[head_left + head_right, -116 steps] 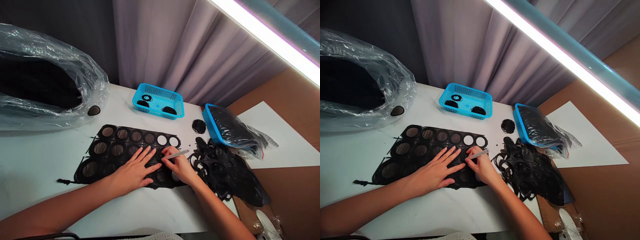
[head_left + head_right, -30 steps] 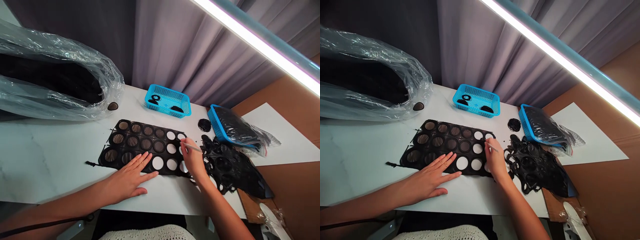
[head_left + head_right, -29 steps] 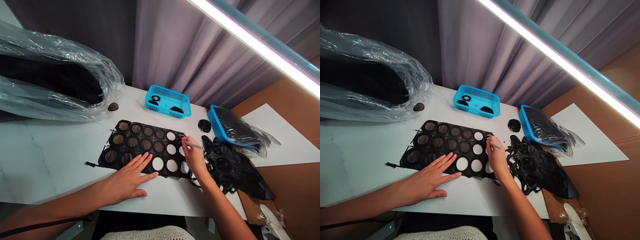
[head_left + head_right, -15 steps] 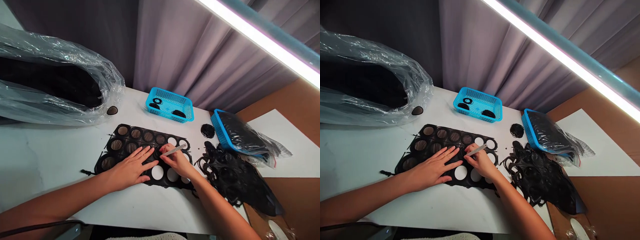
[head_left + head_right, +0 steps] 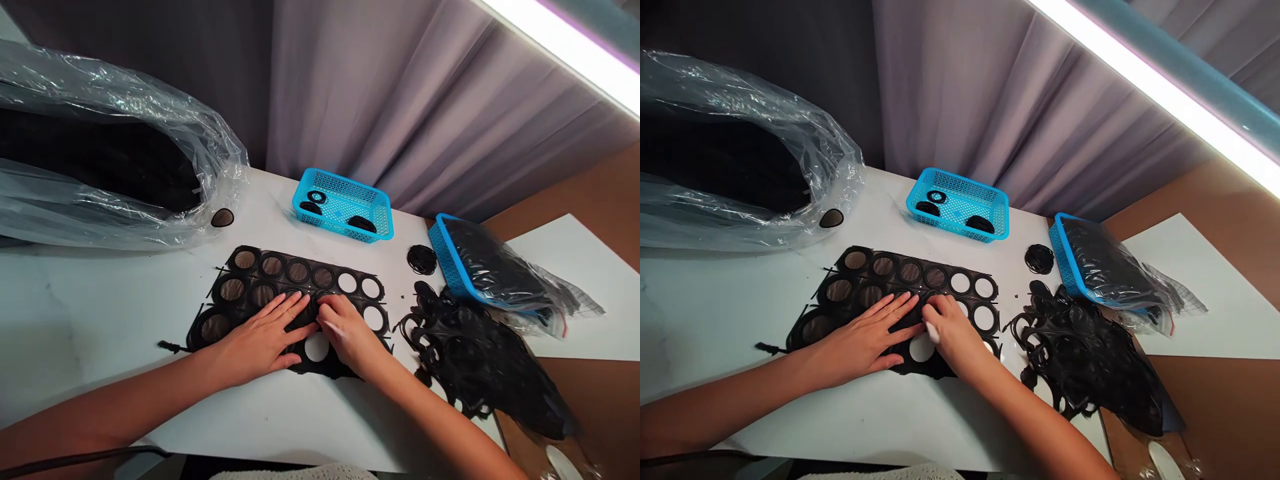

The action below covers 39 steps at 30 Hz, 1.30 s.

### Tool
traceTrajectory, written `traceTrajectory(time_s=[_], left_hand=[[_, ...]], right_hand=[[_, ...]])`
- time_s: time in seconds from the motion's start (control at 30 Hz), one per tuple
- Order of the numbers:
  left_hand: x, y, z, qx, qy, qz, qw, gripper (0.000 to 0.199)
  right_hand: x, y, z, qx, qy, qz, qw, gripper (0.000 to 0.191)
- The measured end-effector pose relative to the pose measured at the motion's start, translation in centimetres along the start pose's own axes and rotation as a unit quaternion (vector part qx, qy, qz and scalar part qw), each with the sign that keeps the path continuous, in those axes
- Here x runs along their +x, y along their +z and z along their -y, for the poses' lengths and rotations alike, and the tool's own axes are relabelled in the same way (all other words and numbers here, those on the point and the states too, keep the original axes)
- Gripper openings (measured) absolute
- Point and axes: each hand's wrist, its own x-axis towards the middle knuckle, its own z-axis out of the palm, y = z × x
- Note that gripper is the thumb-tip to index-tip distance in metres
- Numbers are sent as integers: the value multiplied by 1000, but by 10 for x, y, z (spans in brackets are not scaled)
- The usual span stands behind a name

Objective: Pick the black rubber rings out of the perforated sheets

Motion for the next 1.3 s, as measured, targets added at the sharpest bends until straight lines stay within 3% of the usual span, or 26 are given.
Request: traceTrajectory(time_s=[0.1,0.17,0.23,0.33,0.43,0.63,0.87,1.3], left_hand=[[-2,-2,-1,3,-2,6,1000,64],[-2,-6,-1,5,2,4,1000,63],[2,-11,0,5,10,0,1000,60],[15,-16,7,7,0,-16,1000,52],[30,-12,19,14,-38,-43,998,52],[35,-2,31,23,-45,-19,999,61],[33,-3,29,8,-43,-29,999,59],[34,-4,28,14,-45,-28,998,58]], right_hand=[[5,-12,-15,-42,33,-78,995,16],[14,-31,-31,-43,99,-151,983,16],[25,-49,-43,-31,132,-179,974,15],[40,-56,-46,10,110,-143,984,13],[50,-43,-40,48,53,-59,996,11],[57,-33,-45,115,25,16,993,15],[61,-39,-47,117,24,40,992,16],[59,-39,-46,118,24,32,992,16]])
